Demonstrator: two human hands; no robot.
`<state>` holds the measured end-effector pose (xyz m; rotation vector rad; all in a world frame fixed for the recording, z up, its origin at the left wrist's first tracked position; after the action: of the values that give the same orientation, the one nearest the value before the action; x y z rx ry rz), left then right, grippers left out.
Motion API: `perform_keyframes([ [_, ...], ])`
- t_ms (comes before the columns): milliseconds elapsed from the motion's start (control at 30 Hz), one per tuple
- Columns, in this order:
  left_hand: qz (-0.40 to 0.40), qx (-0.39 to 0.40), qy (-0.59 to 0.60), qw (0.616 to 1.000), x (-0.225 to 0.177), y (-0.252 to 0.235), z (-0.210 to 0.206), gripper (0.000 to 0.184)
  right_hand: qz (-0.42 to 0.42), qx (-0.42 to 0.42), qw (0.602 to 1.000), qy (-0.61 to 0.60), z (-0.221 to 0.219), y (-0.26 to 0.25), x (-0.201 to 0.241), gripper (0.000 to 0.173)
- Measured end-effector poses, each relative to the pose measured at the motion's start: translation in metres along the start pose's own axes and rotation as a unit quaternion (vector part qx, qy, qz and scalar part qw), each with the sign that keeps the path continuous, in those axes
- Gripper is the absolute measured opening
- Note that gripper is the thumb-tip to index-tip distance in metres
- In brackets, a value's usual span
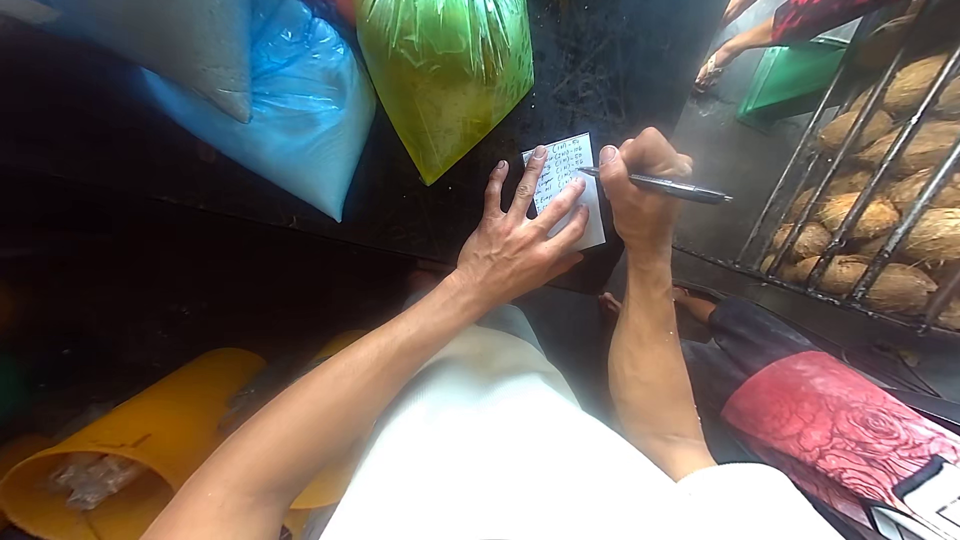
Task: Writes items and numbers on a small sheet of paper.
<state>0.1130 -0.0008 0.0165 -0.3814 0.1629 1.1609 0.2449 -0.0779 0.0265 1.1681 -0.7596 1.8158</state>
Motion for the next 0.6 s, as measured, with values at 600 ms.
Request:
perform_keyframes([
  [600,-0.024,-0.034,-0.002,0.999,-0.005,0.004,0.006,0.043,-0.009,-0.09,0.986,-0.142,0.026,0.001,-0.008,0.017],
])
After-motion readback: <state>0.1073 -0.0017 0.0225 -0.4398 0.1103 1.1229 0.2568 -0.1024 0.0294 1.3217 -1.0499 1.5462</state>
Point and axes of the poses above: each hand's wrist, its own y-axis away from the middle knuckle, its own z-axis out of the back of the hand, x = y × z, the point moved 9 cm from there along -y, towards the middle knuckle, and after that the axes turned 13 degrees about -z, right-handed, at the moved point
